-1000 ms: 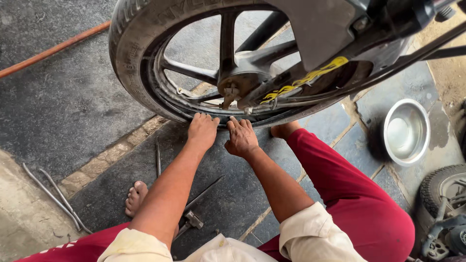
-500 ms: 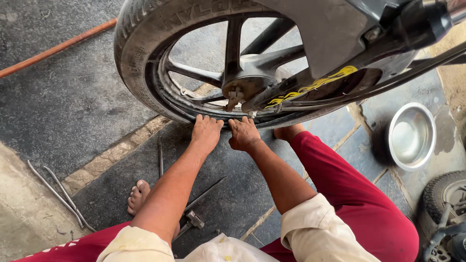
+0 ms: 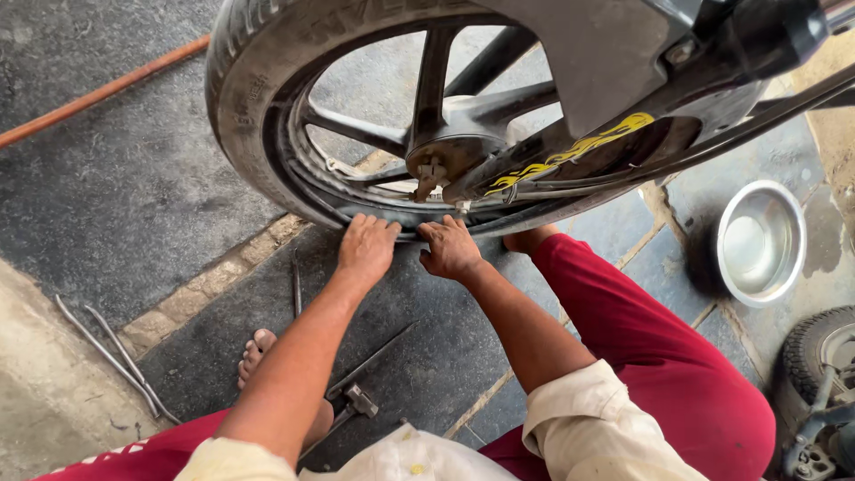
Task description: The person sits on the ground at a motorcycle with its front wheel raised and uses a pry bar to work the tire bead away from the wheel rim, repositioning the tool around the tire and steadying the wheel with the other hand.
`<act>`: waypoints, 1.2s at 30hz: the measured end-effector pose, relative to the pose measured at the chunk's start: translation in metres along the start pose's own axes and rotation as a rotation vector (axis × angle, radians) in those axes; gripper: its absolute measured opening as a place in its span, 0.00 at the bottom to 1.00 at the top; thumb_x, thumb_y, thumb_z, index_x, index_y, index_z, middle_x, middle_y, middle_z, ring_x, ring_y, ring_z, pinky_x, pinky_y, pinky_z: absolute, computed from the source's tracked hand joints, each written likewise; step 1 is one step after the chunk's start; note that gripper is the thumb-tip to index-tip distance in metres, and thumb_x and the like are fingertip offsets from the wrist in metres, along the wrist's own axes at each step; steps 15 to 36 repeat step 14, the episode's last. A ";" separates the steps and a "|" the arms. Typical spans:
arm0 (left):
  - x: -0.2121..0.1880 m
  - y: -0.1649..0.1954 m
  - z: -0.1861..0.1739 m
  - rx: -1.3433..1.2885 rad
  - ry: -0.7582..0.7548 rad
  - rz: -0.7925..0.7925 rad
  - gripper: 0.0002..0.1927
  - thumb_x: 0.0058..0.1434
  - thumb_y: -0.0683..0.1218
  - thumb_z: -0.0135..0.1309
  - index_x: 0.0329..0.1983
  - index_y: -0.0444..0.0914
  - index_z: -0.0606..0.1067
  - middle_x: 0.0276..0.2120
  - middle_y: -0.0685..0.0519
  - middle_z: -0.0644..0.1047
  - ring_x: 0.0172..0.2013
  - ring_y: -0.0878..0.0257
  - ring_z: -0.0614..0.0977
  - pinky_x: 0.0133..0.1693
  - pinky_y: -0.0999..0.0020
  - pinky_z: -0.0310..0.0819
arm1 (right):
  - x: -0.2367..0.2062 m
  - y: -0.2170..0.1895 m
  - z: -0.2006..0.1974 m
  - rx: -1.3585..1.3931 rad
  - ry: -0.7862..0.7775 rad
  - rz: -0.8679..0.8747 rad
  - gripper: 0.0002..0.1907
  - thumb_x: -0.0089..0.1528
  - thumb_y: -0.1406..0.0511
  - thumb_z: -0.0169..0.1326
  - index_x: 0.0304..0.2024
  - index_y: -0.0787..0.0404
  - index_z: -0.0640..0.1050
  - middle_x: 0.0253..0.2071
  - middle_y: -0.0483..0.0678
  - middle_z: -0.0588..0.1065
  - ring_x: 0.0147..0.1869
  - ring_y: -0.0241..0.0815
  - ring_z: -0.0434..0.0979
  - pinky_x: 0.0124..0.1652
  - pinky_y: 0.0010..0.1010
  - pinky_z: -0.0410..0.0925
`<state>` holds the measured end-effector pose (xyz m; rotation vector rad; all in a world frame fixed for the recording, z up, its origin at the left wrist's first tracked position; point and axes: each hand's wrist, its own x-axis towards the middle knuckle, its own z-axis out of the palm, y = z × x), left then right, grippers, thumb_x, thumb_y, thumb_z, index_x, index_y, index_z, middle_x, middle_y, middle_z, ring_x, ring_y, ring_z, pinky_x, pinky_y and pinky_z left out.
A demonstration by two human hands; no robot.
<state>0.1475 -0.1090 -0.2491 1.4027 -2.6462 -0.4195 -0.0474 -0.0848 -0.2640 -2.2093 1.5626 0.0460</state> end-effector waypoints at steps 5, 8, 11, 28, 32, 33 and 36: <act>-0.009 -0.030 -0.019 0.096 -0.025 0.068 0.07 0.63 0.44 0.49 0.36 0.43 0.78 0.31 0.53 0.77 0.40 0.58 0.77 0.50 0.60 0.65 | -0.016 0.033 -0.017 -0.160 0.222 0.006 0.16 0.55 0.59 0.61 0.40 0.59 0.75 0.41 0.52 0.75 0.51 0.56 0.73 0.52 0.48 0.64; -0.028 -0.049 -0.051 0.256 -0.003 0.177 0.07 0.63 0.45 0.49 0.33 0.43 0.77 0.30 0.52 0.75 0.41 0.57 0.77 0.53 0.59 0.64 | -0.006 0.015 -0.004 -0.092 0.255 -0.005 0.13 0.54 0.64 0.62 0.38 0.59 0.75 0.41 0.53 0.75 0.50 0.56 0.73 0.51 0.46 0.65; -0.046 -0.051 -0.101 0.573 -0.121 0.294 0.08 0.61 0.46 0.49 0.37 0.40 0.78 0.30 0.51 0.74 0.42 0.56 0.77 0.58 0.56 0.62 | 0.020 -0.028 0.014 0.008 0.185 0.023 0.11 0.55 0.64 0.63 0.37 0.58 0.76 0.41 0.52 0.75 0.51 0.55 0.73 0.53 0.43 0.65; -0.046 -0.028 -0.153 0.815 -0.302 0.363 0.14 0.59 0.48 0.49 0.42 0.35 0.79 0.32 0.51 0.73 0.44 0.54 0.76 0.59 0.51 0.59 | 0.026 -0.053 0.024 0.126 0.170 -0.037 0.15 0.54 0.63 0.64 0.40 0.60 0.76 0.44 0.52 0.76 0.53 0.54 0.75 0.55 0.43 0.65; -0.046 -0.028 -0.153 0.815 -0.302 0.363 0.14 0.59 0.48 0.49 0.42 0.35 0.79 0.32 0.51 0.73 0.44 0.54 0.76 0.59 0.51 0.59 | 0.026 -0.053 0.024 0.126 0.170 -0.037 0.15 0.54 0.63 0.64 0.40 0.60 0.76 0.44 0.52 0.76 0.53 0.54 0.75 0.55 0.43 0.65; -0.046 -0.028 -0.153 0.815 -0.302 0.363 0.14 0.59 0.48 0.49 0.42 0.35 0.79 0.32 0.51 0.73 0.44 0.54 0.76 0.59 0.51 0.59 | 0.026 -0.053 0.024 0.126 0.170 -0.037 0.15 0.54 0.63 0.64 0.40 0.60 0.76 0.44 0.52 0.76 0.53 0.54 0.75 0.55 0.43 0.65; -0.046 -0.028 -0.153 0.815 -0.302 0.363 0.14 0.59 0.48 0.49 0.42 0.35 0.79 0.32 0.51 0.73 0.44 0.54 0.76 0.59 0.51 0.59 | 0.026 -0.053 0.024 0.126 0.170 -0.037 0.15 0.54 0.63 0.64 0.40 0.60 0.76 0.44 0.52 0.76 0.53 0.54 0.75 0.55 0.43 0.65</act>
